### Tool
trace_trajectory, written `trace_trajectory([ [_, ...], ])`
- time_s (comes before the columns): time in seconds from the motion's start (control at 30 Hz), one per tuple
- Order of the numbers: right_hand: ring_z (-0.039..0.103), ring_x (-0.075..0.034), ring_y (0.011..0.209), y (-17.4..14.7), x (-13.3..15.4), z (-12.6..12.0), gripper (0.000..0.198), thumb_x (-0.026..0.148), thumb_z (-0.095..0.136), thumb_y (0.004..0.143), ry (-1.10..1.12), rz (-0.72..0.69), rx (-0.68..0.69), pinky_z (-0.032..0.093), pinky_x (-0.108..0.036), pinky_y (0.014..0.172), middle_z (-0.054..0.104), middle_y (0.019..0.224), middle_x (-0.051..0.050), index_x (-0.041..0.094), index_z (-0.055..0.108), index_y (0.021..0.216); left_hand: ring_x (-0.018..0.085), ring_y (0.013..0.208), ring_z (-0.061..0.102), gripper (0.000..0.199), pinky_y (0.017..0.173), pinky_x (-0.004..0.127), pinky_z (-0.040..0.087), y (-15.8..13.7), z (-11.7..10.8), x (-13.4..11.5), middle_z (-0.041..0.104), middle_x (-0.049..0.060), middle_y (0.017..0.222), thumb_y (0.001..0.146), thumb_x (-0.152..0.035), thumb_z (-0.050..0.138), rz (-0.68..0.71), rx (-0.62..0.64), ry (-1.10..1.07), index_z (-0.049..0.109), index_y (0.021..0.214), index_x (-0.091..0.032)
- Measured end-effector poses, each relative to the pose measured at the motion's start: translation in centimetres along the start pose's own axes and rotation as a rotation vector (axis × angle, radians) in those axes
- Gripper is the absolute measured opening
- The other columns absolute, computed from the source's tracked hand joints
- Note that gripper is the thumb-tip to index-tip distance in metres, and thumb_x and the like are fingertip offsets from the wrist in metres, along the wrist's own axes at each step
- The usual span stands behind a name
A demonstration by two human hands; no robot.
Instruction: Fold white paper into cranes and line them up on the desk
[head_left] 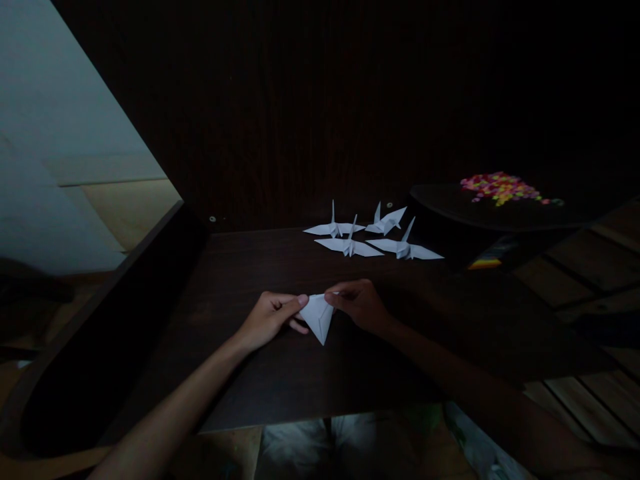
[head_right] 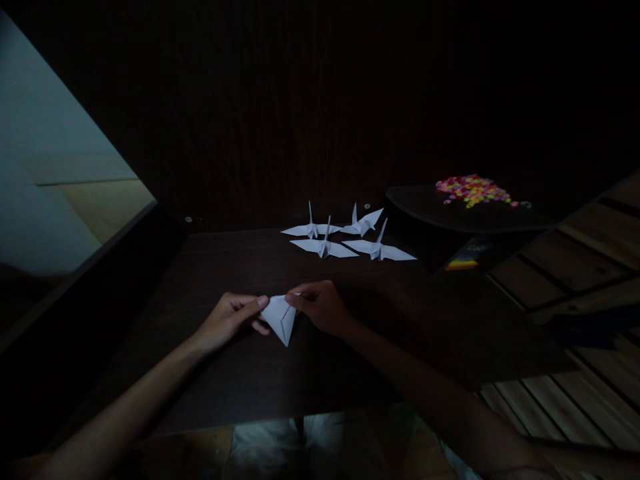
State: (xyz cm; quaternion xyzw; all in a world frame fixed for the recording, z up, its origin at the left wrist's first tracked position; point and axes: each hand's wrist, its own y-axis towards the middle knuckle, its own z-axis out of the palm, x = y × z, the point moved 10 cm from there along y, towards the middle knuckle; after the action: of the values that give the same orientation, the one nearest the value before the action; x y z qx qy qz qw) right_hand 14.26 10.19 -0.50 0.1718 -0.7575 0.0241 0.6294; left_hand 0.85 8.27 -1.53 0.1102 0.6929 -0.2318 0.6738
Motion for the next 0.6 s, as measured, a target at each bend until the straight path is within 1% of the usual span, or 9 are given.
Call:
trace_trajectory([
  [0.1,0.061,-0.015,0.053,0.0,-0.1,0.1,0.035,0.050,0.067,0.076,0.024,0.003,-0.005,0.047,-0.024,0.050,0.070,0.062,-0.004,0.016,0.074,0.073,0.020,0.070,0.071,0.040,0.074,0.036,0.061,0.0,0.2,0.0,0.075,0.009,0.080,0.078,-0.049,0.069,0.008,0.013,-0.009,0.076,0.085,-0.009],
  [0.17,0.061,-0.015,0.053,0.0,0.0,0.2,0.036,0.052,0.068,0.074,0.051,0.000,-0.009,0.048,-0.025,0.050,0.070,0.063,-0.004,0.016,0.074,0.071,0.020,0.072,0.070,0.037,0.074,0.034,0.060,-0.1,0.1,0.0,0.075,0.009,0.080,0.076,-0.045,0.072,0.013,0.005,-0.009,0.076,0.087,-0.010],
  [0.27,0.058,-0.014,0.050,0.0,0.3,0.4,0.038,0.054,0.068,0.074,0.081,0.016,-0.001,0.046,-0.024,0.048,0.069,0.062,-0.004,0.017,0.073,0.070,0.017,0.061,0.067,0.035,0.063,0.029,0.059,-0.2,-0.2,-0.4,0.074,0.008,0.076,0.075,-0.043,0.074,0.036,-0.029,0.035,0.076,0.085,-0.010],
  [0.37,0.052,-0.010,0.044,0.0,0.2,0.6,0.040,0.054,0.064,0.078,0.098,0.040,0.010,0.040,-0.022,0.042,0.065,0.060,-0.001,0.016,0.071,0.073,0.013,0.049,0.061,0.033,0.052,0.024,0.054,-0.4,-0.3,-0.9,0.073,0.008,0.072,0.077,-0.042,0.071,0.071,-0.046,0.096,0.076,0.083,-0.010],
  [0.5,0.046,-0.008,0.041,0.1,-0.3,1.1,0.042,0.053,0.058,0.083,0.035,0.085,0.068,0.034,-0.019,0.039,0.057,0.051,0.001,0.016,0.065,0.066,0.011,0.046,0.057,0.032,0.048,0.020,0.047,-0.5,-0.4,-1.2,0.069,0.005,0.062,0.077,-0.042,0.070,0.090,-0.051,0.121,0.074,0.076,-0.010],
  [0.6,0.048,-0.008,0.043,0.2,-0.5,1.2,0.037,0.047,0.058,0.084,-0.015,0.074,0.105,0.037,-0.020,0.043,0.054,0.048,0.002,0.016,0.064,0.066,0.010,0.044,0.055,0.032,0.047,0.019,0.045,-0.5,-0.4,-1.0,0.064,0.002,0.053,0.078,-0.042,0.070,0.087,-0.055,0.124,0.071,0.069,-0.011],
])
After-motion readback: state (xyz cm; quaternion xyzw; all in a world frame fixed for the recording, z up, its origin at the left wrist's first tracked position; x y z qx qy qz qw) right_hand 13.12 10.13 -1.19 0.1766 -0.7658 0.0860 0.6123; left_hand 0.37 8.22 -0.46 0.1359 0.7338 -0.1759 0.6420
